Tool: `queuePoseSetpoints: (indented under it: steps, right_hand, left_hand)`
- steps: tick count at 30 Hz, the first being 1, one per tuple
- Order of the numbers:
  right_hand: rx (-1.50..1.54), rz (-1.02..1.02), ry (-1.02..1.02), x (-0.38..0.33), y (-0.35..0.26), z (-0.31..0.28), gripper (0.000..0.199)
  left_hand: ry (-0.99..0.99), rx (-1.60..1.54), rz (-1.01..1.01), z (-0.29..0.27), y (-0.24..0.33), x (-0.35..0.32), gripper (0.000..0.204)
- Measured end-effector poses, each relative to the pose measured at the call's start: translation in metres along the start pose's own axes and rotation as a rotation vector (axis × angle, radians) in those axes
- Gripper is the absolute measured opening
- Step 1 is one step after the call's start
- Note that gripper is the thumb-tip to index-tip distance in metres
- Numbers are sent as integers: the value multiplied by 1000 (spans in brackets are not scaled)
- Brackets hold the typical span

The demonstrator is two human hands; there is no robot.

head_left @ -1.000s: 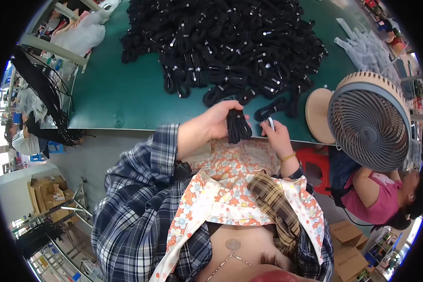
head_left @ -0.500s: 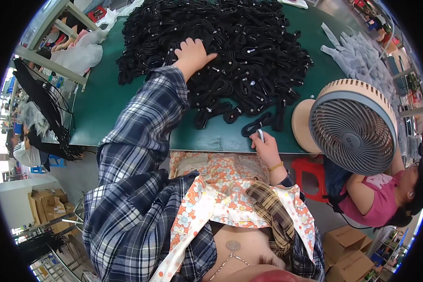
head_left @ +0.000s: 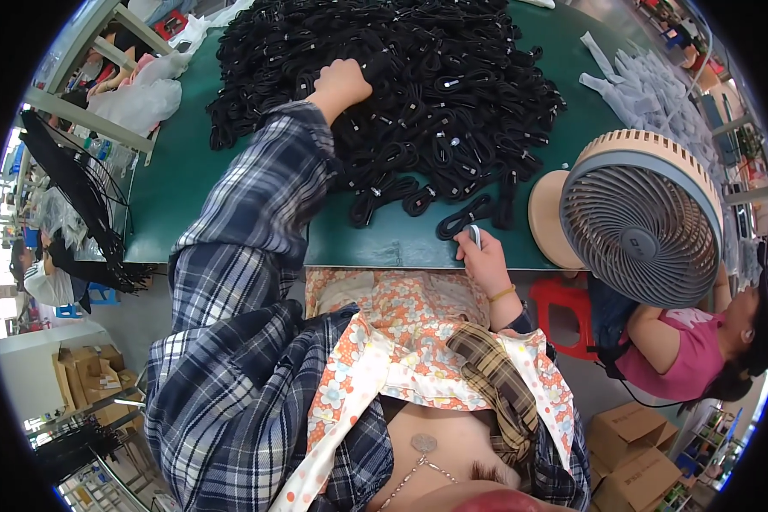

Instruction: The person picks up a fan and sets it aside, then picks up a bundled cable and touches the connectors with a small white object. They then pick up a second bundled cable and hold both together while touching the connectors with the white object.

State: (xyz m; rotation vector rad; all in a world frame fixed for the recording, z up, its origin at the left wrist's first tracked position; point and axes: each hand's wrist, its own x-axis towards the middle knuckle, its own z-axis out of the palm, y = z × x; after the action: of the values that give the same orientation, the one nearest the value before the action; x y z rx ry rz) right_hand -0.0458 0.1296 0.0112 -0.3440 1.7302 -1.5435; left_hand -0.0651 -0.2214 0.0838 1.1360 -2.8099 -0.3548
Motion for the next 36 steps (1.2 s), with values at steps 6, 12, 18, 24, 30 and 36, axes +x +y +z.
queuePoseSetpoints:
  steps: [6, 12, 18, 24, 30, 36]
  right_hand:
    - [42, -86, -12, -10, -10, 2, 13]
    - [136, -386, -72, -42, -73, 14, 24]
    - [158, -616, -179, -65, -72, 26, 34]
    - [435, -466, -255, -67, -61, 15, 38]
    - [569, -276, -465, -68, -64, 13, 42]
    - [440, -86, -474, -70, -57, 14, 47]
  left_hand:
    - [-1, -1585, 206, -29, 16, -69, 14]
    - [-334, -1528, 338, -25, 53, -204, 25]
    - [-598, -1943, 217, -19, 70, -242, 37]
    - [-623, -2140, 286, -16, 70, -244, 42]
    - [-662, -1999, 379, -15, 71, -246, 50]
    - [-517, -1951, 283, -16, 69, -247, 32]
